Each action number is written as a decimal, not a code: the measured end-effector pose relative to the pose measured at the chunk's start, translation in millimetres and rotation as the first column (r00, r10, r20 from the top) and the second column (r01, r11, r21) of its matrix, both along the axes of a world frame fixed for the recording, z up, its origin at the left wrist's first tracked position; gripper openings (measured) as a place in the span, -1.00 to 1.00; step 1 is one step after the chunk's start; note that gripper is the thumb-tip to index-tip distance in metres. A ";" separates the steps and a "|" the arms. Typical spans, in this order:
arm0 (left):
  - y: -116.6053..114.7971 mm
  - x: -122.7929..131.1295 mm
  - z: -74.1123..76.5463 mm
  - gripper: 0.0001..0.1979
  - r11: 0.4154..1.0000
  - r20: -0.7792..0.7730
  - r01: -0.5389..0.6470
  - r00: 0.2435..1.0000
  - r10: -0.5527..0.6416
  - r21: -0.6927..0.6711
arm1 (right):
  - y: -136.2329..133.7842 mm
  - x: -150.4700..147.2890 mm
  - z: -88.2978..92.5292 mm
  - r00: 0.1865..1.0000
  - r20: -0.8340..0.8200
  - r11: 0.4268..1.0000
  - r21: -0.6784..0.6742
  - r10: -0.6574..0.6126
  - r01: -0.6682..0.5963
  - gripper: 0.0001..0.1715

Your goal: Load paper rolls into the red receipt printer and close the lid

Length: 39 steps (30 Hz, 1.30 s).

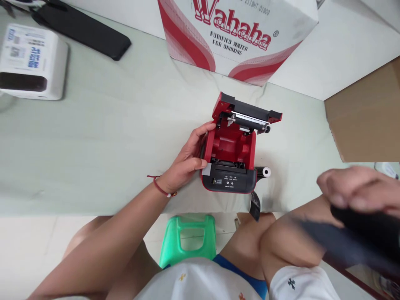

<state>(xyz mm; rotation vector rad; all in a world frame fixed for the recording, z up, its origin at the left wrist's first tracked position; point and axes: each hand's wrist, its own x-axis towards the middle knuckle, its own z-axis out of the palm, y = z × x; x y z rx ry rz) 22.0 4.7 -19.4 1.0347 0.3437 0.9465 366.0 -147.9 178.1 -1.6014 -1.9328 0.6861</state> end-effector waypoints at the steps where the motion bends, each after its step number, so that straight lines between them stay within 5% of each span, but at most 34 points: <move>1: 0.0 0.0 -0.1 -0.07 1.000 0.003 0.001 1.000 -0.001 0.000 | 0.4 -3.3 3.6 0.965 -0.148 0.976 0.045 0.217 -0.213 -0.61; 3: 0.1 0.1 -0.2 -0.07 1.000 0.012 0.006 1.000 -0.005 -0.008 | 12.7 -17.9 5.6 0.898 -0.210 0.916 -0.028 0.386 -0.400 -0.67; 5: 0.2 0.4 0.1 -0.08 1.000 0.018 0.006 1.000 -0.006 -0.015 | 35.0 -42.9 2.2 0.903 -0.167 0.893 -0.162 0.396 -0.421 -0.69; 8: 0.3 1.2 1.8 -0.10 1.000 0.017 0.000 1.000 0.001 -0.023 | 68.4 -88.7 -8.3 0.971 -0.023 0.933 -0.271 0.239 -0.236 -0.71; 13: 1.4 2.2 2.6 -0.11 1.000 0.014 0.004 1.000 -0.004 -0.009 | 93.5 -135.8 -30.3 0.958 0.287 0.976 -0.211 0.001 0.062 -0.61; 20: 4.3 0.7 -6.2 -0.05 1.000 -0.011 0.005 1.000 -0.005 0.023 | 106.5 -149.6 -39.3 0.830 0.557 0.927 -0.323 0.024 0.190 -0.54; 33: 4.8 -0.8 -6.2 -0.06 0.998 -0.026 0.012 1.000 -0.011 0.058 | 107.7 -158.7 -28.4 0.715 0.698 0.921 -0.297 0.029 0.253 -0.55; 39: 5.3 -0.5 -5.7 -0.07 0.999 -0.014 0.011 1.000 -0.010 0.048 | 115.3 -160.5 -37.2 0.739 0.672 0.914 -0.325 0.042 0.243 -0.45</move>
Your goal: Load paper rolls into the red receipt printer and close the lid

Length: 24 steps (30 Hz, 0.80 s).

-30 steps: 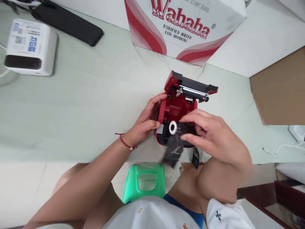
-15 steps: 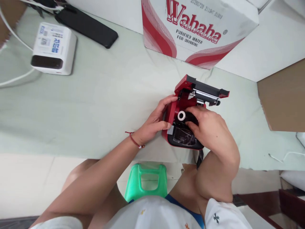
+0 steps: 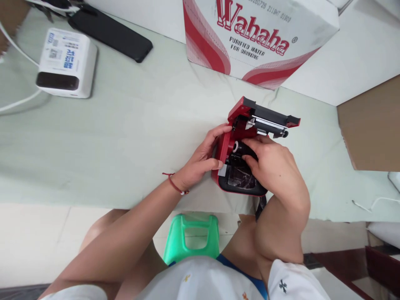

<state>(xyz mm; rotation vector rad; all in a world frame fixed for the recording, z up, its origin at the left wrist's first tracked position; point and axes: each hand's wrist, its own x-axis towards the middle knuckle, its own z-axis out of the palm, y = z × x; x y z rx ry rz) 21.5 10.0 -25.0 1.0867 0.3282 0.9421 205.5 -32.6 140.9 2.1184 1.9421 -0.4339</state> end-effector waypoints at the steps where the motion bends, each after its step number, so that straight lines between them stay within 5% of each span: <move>1: 0.3 -0.5 0.4 -0.07 1.000 -0.005 0.002 1.000 -0.002 0.000 | 0.8 0.3 -2.0 1.000 -0.005 1.000 0.012 -0.013 0.013 -0.43; 4: 0.4 -2.1 1.6 -0.06 1.000 -0.030 0.000 1.000 0.001 0.009 | -1.3 6.2 -4.6 0.996 -0.086 0.996 0.091 -0.014 0.022 -0.43; 9: -0.7 -1.0 2.4 -0.05 0.999 -0.011 0.010 1.000 -0.010 0.035 | -23.9 30.4 12.7 0.847 -0.426 0.943 0.232 0.318 -0.238 -0.54; 15: 7.9 -0.2 1.8 0.05 0.990 -0.013 -0.032 0.999 0.034 0.137 | -55.4 48.0 37.9 0.761 -0.434 0.873 0.159 0.482 -0.461 -0.60; 24: 34.8 -3.5 12.6 0.04 0.921 -0.127 -0.181 0.963 0.236 0.344 | -45.0 33.2 22.6 0.831 -0.368 0.908 0.203 0.418 -0.367 -0.57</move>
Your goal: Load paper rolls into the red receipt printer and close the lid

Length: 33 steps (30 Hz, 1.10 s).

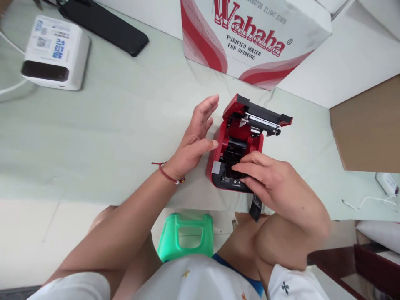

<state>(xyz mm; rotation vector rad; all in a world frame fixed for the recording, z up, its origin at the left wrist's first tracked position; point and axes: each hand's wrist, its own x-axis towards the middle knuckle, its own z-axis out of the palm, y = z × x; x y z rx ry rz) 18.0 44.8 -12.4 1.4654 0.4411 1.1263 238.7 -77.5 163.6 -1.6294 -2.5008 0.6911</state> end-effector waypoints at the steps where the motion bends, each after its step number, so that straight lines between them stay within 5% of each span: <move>1: 1.5 0.8 2.4 0.01 1.000 -0.006 -0.018 1.000 0.018 0.014 | 1.4 -1.0 -1.0 1.000 -0.007 1.000 -0.005 -0.001 0.001 -0.58; 13: -5.1 5.0 48.1 -0.24 0.997 0.001 -0.022 1.000 0.022 0.068 | -3.9 6.4 3.2 0.976 -0.165 0.978 -0.134 0.138 -0.161 -0.51; 20: -15.3 0.8 64.6 -0.42 0.951 -0.084 -0.106 0.987 0.136 0.291 | -2.7 7.2 3.8 0.969 -0.208 0.965 -0.194 0.134 -0.175 -0.53; 23: -20.4 -4.4 62.4 -0.37 0.930 -0.140 -0.042 0.985 0.099 0.364 | -2.2 7.8 5.3 0.965 -0.216 0.962 -0.195 0.151 -0.194 -0.63; 30: -31.6 -9.1 32.0 -0.50 0.934 -0.151 0.026 0.988 0.030 0.356 | -1.1 15.2 11.6 0.945 -0.282 0.961 -0.166 0.167 -0.219 -0.70; 33: -31.9 -7.4 28.1 -0.49 0.931 -0.146 -0.010 0.987 0.068 0.364 | 1.3 18.9 6.5 0.932 -0.353 0.997 -0.043 -0.077 0.066 -0.77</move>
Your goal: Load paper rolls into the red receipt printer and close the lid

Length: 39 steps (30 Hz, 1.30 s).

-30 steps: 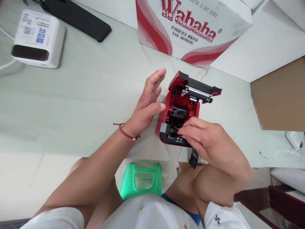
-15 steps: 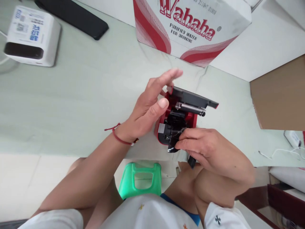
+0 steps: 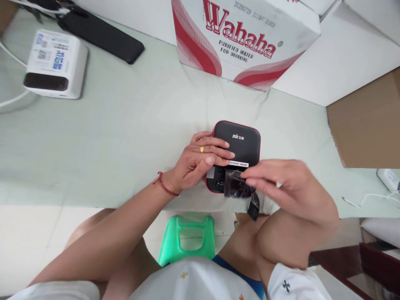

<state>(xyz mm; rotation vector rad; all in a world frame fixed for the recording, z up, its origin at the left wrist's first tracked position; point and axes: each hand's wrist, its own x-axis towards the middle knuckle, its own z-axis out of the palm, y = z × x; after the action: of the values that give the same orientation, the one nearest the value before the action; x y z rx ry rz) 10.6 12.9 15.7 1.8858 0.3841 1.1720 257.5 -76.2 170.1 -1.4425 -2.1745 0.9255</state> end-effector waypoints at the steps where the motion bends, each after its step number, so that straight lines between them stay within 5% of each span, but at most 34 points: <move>1: 0.0 1.0 -0.2 -0.48 1.000 0.000 -0.009 1.000 0.009 0.001 | 1.7 1.2 -3.7 0.985 -0.015 0.983 0.048 -0.174 0.175 -0.81; 4: -0.9 4.0 0.3 -0.46 1.000 -0.002 -0.025 1.000 0.025 0.006 | 8.8 5.8 -17.5 0.857 -0.041 0.855 0.065 -0.513 0.515 -0.87; 10: -1.0 5.5 1.8 -0.65 0.999 -0.021 -0.039 0.999 0.039 0.037 | 16.9 18.3 -34.3 0.926 0.048 0.889 -0.266 -0.374 0.372 -0.73; 13: 2.7 0.2 3.7 -0.79 0.999 0.001 0.038 0.999 -0.038 0.021 | 16.2 21.6 -36.4 0.918 0.024 0.869 -0.315 -0.395 0.382 -0.67; 16: 5.4 -9.1 2.6 -0.70 0.984 -0.004 0.166 0.986 -0.167 -0.068 | 14.4 21.3 -33.4 0.918 -0.001 0.891 -0.244 -0.396 0.384 -0.75; 19: 3.7 -15.2 -5.5 -0.38 0.955 0.037 0.171 0.985 -0.167 -0.242 | 10.5 17.5 -22.1 0.954 -0.013 0.953 -0.044 -0.300 0.299 -0.94; 22: 0.7 -12.3 -16.9 0.03 0.910 0.111 0.161 0.986 -0.128 -0.383 | 4.9 12.1 -7.7 0.998 -0.037 0.998 0.046 -0.048 0.050 -0.74; 27: 0.2 -1.7 -28.9 0.21 0.848 0.192 0.270 0.960 -0.203 -0.455 | -4.7 5.7 3.5 0.939 -0.023 0.938 -0.027 0.344 -0.344 -0.57; 39: -1.1 -10.8 -52.1 0.15 0.820 0.200 0.329 0.943 -0.264 -0.469 | -9.6 1.1 11.1 0.941 0.101 0.945 -0.092 0.323 -0.315 -0.56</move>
<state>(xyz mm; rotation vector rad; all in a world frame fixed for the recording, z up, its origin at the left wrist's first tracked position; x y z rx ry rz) -0.2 11.9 -36.4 1.3513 0.2735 0.8699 258.7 -85.8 181.2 -1.2203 -2.5367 1.0640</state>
